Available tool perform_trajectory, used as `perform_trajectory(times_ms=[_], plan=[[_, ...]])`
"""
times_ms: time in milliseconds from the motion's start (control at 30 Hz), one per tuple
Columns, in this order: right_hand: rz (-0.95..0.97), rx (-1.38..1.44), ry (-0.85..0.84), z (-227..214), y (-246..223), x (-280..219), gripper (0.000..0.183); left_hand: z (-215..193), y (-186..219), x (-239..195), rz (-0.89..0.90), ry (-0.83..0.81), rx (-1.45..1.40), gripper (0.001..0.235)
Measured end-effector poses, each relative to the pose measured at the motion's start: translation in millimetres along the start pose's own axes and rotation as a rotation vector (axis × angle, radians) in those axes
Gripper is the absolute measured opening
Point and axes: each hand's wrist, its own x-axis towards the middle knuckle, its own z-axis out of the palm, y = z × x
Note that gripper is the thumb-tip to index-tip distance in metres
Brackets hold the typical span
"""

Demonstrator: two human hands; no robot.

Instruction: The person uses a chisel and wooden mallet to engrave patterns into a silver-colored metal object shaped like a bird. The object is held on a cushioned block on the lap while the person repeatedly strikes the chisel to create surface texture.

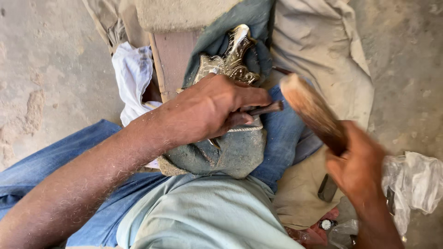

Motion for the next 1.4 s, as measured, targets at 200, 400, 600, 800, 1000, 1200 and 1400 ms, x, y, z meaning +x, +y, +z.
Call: perform_trajectory(times_ms=[200,400,600,800,1000,1200,1400], plan=[[0.395,0.576,-0.276,70.9,37.7,-13.0,0.049,-21.3,-5.9,-72.6,-0.166,0.383,-0.165,0.033],[0.238,0.431,-0.248,96.5,15.0,-49.2,0.087,21.1,8.6,-123.4,-0.251,0.424,0.102,0.031],[-0.234,0.087,-0.217,77.3,-31.9,-47.0,0.086,51.6,-4.5,-132.8,-0.203,0.494,0.303,0.033],[-0.320,0.332,-0.007,106.3,-48.5,-27.7,0.079,62.5,-11.9,-125.7,-0.050,0.426,0.591,0.045],[-0.550,0.233,-0.028,125.7,-40.2,-23.2,0.082,79.2,9.3,-107.2,0.066,0.281,0.673,0.043],[-0.434,0.402,0.040,144.2,-71.3,-40.9,0.081,76.5,15.3,-103.6,0.052,0.275,0.851,0.048],[-0.322,0.336,-0.470,88.9,-71.7,-22.6,0.059,74.1,16.9,-102.5,0.019,0.313,0.759,0.048]])
